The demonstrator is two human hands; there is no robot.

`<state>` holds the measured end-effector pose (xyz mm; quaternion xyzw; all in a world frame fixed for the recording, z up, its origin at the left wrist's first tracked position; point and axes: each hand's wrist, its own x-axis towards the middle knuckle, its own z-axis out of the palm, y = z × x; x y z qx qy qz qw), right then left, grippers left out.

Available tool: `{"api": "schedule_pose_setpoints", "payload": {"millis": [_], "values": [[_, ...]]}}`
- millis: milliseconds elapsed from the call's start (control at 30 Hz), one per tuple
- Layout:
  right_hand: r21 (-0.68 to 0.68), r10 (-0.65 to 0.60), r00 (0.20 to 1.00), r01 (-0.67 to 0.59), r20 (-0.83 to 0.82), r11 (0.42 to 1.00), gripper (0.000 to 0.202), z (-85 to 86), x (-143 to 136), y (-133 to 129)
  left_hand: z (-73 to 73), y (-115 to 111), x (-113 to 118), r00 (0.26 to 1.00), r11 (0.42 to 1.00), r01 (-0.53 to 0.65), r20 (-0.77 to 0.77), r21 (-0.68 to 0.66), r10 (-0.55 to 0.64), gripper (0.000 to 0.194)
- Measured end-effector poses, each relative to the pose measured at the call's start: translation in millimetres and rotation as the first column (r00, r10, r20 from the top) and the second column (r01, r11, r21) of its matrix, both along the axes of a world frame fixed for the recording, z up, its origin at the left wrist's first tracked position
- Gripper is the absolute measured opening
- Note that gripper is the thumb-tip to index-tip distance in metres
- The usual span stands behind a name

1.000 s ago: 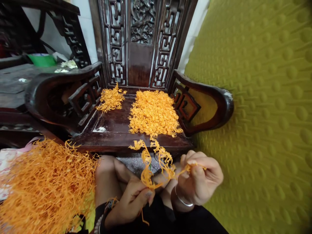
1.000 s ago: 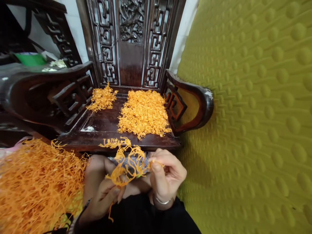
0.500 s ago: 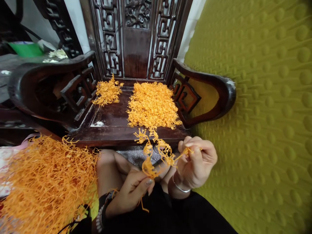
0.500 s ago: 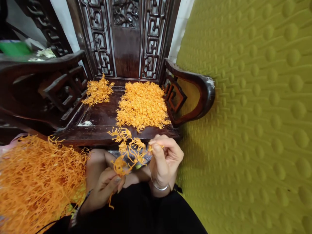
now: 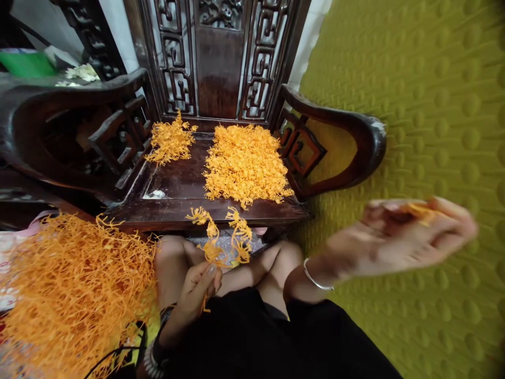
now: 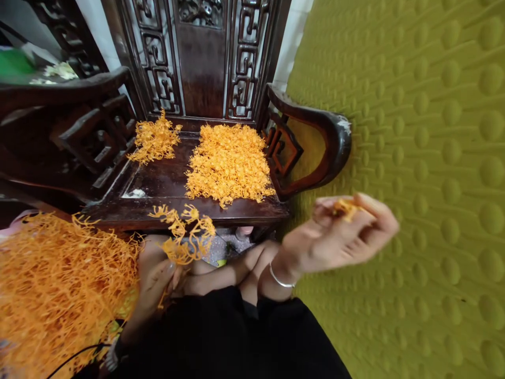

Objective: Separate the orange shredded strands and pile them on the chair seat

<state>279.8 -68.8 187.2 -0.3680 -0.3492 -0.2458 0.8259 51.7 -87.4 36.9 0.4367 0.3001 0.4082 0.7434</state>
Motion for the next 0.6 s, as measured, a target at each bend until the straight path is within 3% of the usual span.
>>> {"api": "schedule_pose_setpoints", "payload": {"millis": [67, 100, 133, 200, 233, 267, 300, 400, 533, 600], "values": [[-0.144, -0.067, 0.998, 0.066, 0.0, 0.987, 0.018, -19.9, 3.2, 31.2, 4.5, 2.0, 4.8, 0.998, 0.999, -0.038, 0.057, 0.006, 0.038, 0.053], [-0.292, -0.06, 0.998, 0.065, 0.026, 0.954, 0.021, -32.9, 8.0, 47.0, 7.2, 2.8, 6.8, 0.995, 0.999, -0.053, 0.087, 0.013, 0.052, 0.052], [-0.497, 0.01, 0.995, 0.04, 0.098, 0.867, 0.024, -47.0, 13.7, 61.6, 9.9, 3.4, 8.2, 0.991, 0.998, -0.067, 0.118, 0.02, 0.064, 0.052], [-0.803, 0.18, 0.972, 0.014, 0.15, 0.595, 0.031, -73.9, 23.5, 83.9, 14.3, 4.9, 9.4, 0.981, 0.995, -0.091, 0.175, 0.032, 0.084, 0.051], [-0.868, 0.239, 0.96, 0.01, 0.149, 0.497, 0.033, -84.5, 26.2, 90.8, 15.9, 5.8, 9.3, 0.975, 0.994, -0.101, 0.2, 0.035, 0.092, 0.051], [-0.889, 0.271, 0.952, 0.003, 0.143, 0.458, 0.034, -92.4, 27.1, 94.9, 17.1, 6.8, 8.8, 0.971, 0.994, -0.104, 0.22, 0.037, 0.093, 0.051], [-0.882, 0.283, 0.948, -0.007, 0.144, 0.471, 0.031, -97.0, 26.4, 96.7, 18.1, 8.0, 8.2, 0.968, 0.994, -0.101, 0.233, 0.038, 0.089, 0.051], [-0.768, 0.251, 0.95, -0.018, 0.186, 0.64, 0.024, -93.4, 17.7, 91.6, 19.5, 11.1, 6.1, 0.967, 0.994, -0.105, 0.238, 0.039, 0.092, 0.054], [-0.575, 0.108, 0.973, 0.03, 0.204, 0.818, 0.019, -66.5, 0.5, 70.6, 18.2, 12.0, 1.9, 0.962, 0.991, -0.124, 0.253, 0.055, 0.106, 0.052], [-0.417, 0.001, 0.984, 0.074, 0.177, 0.906, 0.017, -53.9, -8.3, 57.6, 16.4, 11.9, -0.7, 0.958, 0.989, -0.132, 0.267, 0.068, 0.109, 0.051]]}}
